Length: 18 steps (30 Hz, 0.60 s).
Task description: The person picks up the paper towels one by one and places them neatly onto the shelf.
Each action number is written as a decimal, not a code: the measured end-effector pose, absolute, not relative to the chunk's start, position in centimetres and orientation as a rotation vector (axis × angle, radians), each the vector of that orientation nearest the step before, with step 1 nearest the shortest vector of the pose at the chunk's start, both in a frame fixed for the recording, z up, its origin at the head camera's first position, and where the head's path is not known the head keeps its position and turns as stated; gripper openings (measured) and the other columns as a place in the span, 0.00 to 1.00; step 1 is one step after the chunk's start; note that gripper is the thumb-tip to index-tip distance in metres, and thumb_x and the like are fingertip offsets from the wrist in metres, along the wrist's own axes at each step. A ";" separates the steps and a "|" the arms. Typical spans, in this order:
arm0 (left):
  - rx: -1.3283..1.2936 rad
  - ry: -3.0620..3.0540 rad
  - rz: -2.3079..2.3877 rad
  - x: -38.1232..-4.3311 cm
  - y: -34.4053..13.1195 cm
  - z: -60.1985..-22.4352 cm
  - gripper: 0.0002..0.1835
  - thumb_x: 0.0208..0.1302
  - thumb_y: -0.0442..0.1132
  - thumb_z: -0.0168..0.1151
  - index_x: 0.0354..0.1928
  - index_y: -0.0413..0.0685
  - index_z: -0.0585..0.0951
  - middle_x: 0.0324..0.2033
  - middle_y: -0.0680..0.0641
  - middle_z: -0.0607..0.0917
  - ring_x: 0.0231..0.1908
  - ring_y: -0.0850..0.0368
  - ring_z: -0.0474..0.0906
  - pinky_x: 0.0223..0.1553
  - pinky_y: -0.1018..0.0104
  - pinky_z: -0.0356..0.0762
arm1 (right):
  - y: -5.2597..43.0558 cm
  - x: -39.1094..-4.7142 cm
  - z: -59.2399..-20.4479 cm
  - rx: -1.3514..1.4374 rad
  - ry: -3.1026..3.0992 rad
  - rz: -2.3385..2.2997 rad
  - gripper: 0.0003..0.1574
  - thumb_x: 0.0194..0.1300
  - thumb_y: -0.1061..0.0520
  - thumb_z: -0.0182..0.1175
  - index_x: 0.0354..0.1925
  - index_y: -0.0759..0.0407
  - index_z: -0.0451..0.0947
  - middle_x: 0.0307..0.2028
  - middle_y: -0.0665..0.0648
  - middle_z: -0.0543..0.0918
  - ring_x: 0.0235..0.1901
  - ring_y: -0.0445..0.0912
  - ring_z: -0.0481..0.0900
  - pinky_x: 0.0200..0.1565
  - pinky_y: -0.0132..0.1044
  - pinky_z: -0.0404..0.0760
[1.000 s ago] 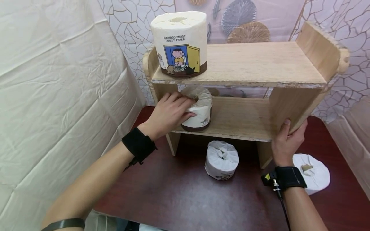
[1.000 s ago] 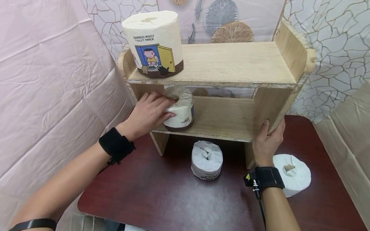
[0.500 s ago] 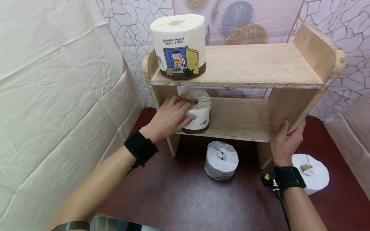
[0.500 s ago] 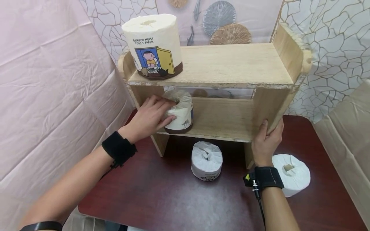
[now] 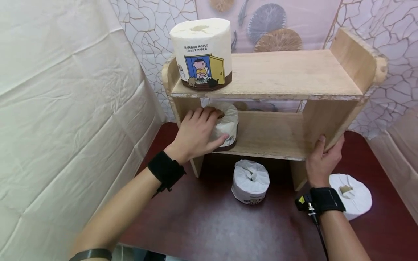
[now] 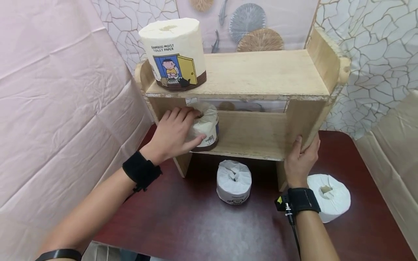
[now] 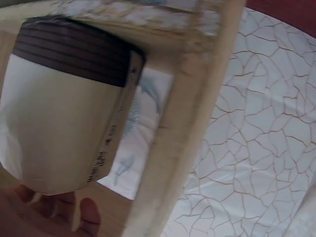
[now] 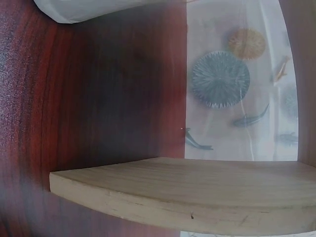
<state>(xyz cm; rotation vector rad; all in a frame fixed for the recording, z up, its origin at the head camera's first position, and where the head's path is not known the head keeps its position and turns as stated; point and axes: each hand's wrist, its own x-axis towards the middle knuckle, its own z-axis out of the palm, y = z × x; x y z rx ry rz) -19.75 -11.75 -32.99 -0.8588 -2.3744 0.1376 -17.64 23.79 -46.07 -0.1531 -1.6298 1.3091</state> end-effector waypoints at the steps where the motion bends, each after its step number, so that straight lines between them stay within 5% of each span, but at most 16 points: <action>1: -0.841 -2.366 0.128 -19.7 -11.6 -32.9 0.41 0.69 0.74 0.54 0.67 0.47 0.78 0.60 0.43 0.82 0.55 0.43 0.78 0.52 0.50 0.77 | 23.8 -17.7 -46.1 -0.153 -1.628 1.310 0.28 0.80 0.52 0.55 0.74 0.50 0.70 0.63 0.59 0.83 0.61 0.43 0.80 0.59 0.32 0.73; 8: -0.676 -2.321 0.070 -19.4 -10.1 -33.0 0.46 0.63 0.80 0.57 0.61 0.45 0.80 0.54 0.42 0.84 0.52 0.42 0.78 0.49 0.49 0.75 | 23.7 -17.5 -45.5 -0.219 -1.625 1.283 0.29 0.78 0.53 0.56 0.73 0.51 0.71 0.61 0.64 0.83 0.58 0.43 0.80 0.60 0.31 0.72; 18: -0.373 -2.303 0.147 -19.2 -5.7 -33.0 0.43 0.63 0.81 0.55 0.31 0.42 0.80 0.31 0.43 0.83 0.35 0.44 0.80 0.33 0.54 0.74 | 22.9 -16.8 -44.9 -0.225 -1.647 1.307 0.29 0.80 0.54 0.54 0.75 0.53 0.70 0.61 0.68 0.82 0.58 0.42 0.79 0.59 0.28 0.70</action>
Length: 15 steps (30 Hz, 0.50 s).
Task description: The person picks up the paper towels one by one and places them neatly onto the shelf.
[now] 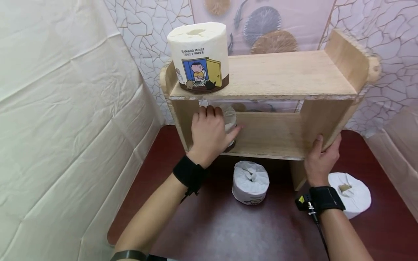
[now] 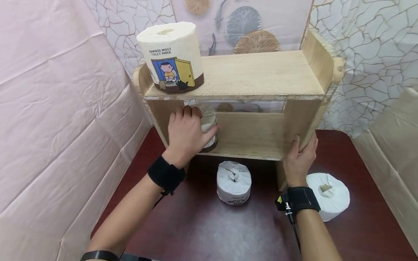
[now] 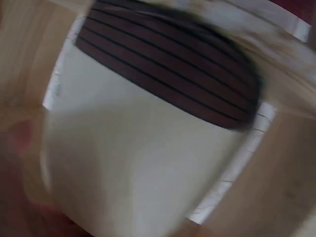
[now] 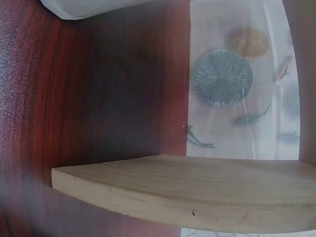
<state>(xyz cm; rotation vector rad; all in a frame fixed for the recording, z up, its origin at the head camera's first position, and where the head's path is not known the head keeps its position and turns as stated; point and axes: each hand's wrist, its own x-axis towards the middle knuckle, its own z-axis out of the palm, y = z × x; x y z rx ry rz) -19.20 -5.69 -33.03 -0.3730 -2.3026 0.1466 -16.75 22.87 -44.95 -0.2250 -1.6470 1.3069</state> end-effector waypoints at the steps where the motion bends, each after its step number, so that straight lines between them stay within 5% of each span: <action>1: -0.337 -2.311 0.154 -19.1 -5.2 -33.2 0.43 0.63 0.81 0.54 0.31 0.42 0.81 0.30 0.43 0.83 0.35 0.44 0.81 0.34 0.54 0.75 | 22.9 -16.8 -45.1 -0.224 -1.657 1.305 0.29 0.80 0.54 0.54 0.75 0.53 0.70 0.62 0.68 0.82 0.59 0.43 0.79 0.59 0.28 0.70; 15: -0.188 -2.319 0.123 -19.7 -3.1 -34.2 0.30 0.68 0.64 0.66 0.32 0.39 0.85 0.28 0.43 0.85 0.32 0.44 0.81 0.36 0.53 0.78 | 23.9 -17.2 -46.5 -0.202 -1.680 1.282 0.31 0.80 0.55 0.55 0.77 0.51 0.68 0.63 0.64 0.82 0.62 0.49 0.79 0.60 0.29 0.71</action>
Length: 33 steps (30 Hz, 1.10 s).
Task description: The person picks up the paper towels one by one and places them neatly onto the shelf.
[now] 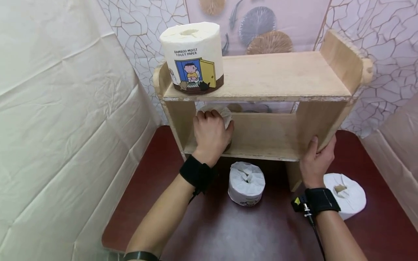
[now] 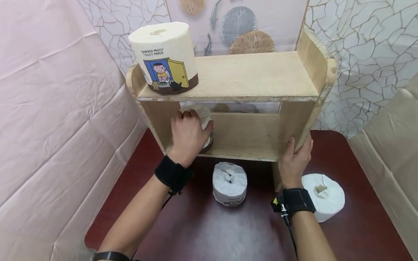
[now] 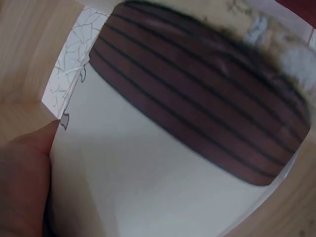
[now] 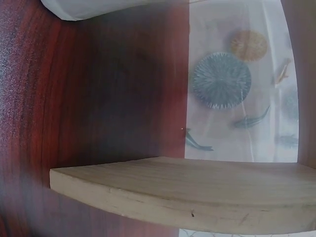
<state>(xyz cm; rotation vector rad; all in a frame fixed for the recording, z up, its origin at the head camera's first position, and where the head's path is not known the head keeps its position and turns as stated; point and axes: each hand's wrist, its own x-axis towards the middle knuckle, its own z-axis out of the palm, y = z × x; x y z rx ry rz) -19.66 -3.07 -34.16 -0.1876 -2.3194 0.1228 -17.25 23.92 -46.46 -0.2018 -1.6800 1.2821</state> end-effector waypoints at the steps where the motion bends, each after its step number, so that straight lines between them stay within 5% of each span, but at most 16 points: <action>1: -0.190 -2.315 0.117 -19.7 -3.1 -34.1 0.30 0.68 0.64 0.66 0.31 0.40 0.85 0.28 0.44 0.85 0.32 0.44 0.80 0.36 0.53 0.78 | 23.9 -17.2 -46.4 -0.208 -1.675 1.284 0.31 0.80 0.54 0.55 0.77 0.51 0.68 0.63 0.64 0.82 0.62 0.48 0.79 0.60 0.29 0.71; 33: -0.243 -2.357 0.109 -19.5 -3.4 -33.4 0.29 0.70 0.62 0.67 0.32 0.39 0.85 0.29 0.43 0.87 0.36 0.44 0.82 0.38 0.53 0.78 | 23.8 -17.1 -46.0 -0.175 -1.670 1.288 0.31 0.80 0.53 0.56 0.77 0.53 0.68 0.63 0.64 0.82 0.61 0.50 0.79 0.60 0.29 0.71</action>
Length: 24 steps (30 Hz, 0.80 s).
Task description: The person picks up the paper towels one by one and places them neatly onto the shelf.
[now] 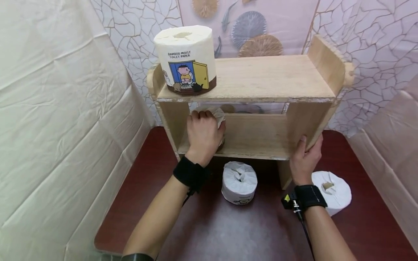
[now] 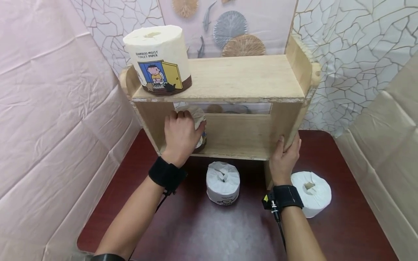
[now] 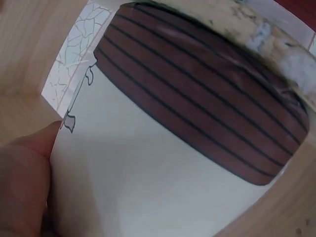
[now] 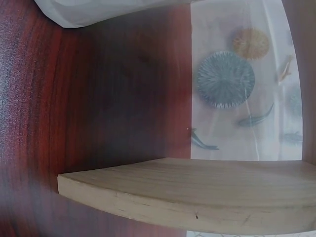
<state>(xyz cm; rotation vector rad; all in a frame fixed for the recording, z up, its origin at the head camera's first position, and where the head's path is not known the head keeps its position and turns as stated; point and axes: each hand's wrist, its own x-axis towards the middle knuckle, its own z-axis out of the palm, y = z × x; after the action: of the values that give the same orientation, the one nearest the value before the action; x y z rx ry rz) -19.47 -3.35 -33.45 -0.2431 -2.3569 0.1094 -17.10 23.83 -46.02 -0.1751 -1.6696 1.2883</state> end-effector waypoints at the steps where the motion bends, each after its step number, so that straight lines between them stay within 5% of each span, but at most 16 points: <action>1: -0.251 -2.359 0.108 -19.4 -3.5 -33.4 0.29 0.70 0.62 0.67 0.31 0.39 0.85 0.30 0.43 0.87 0.36 0.44 0.82 0.39 0.53 0.78 | 23.8 -17.2 -46.1 -0.171 -1.670 1.287 0.31 0.80 0.53 0.56 0.77 0.53 0.68 0.63 0.65 0.82 0.61 0.50 0.79 0.60 0.29 0.71; 15: -0.379 -2.381 0.095 -19.1 -6.0 -32.8 0.29 0.71 0.64 0.66 0.27 0.43 0.83 0.32 0.44 0.87 0.40 0.43 0.81 0.43 0.51 0.73 | 23.4 -17.3 -46.1 -0.180 -1.671 1.298 0.31 0.80 0.53 0.56 0.77 0.51 0.68 0.62 0.66 0.82 0.61 0.50 0.79 0.61 0.30 0.71; 24: -0.501 -2.436 0.089 -19.0 -7.4 -32.6 0.28 0.73 0.64 0.63 0.37 0.43 0.86 0.35 0.44 0.86 0.42 0.44 0.79 0.45 0.51 0.68 | 23.1 -17.3 -45.6 -0.204 -1.622 1.315 0.30 0.78 0.56 0.55 0.75 0.57 0.70 0.61 0.68 0.82 0.59 0.47 0.78 0.60 0.29 0.70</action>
<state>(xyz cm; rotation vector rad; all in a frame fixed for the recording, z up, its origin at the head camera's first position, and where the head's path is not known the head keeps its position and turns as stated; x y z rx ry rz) -19.01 -7.35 -32.64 -0.5011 -2.4363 0.0893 -17.28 23.07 -45.63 -0.2041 -1.6220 1.3153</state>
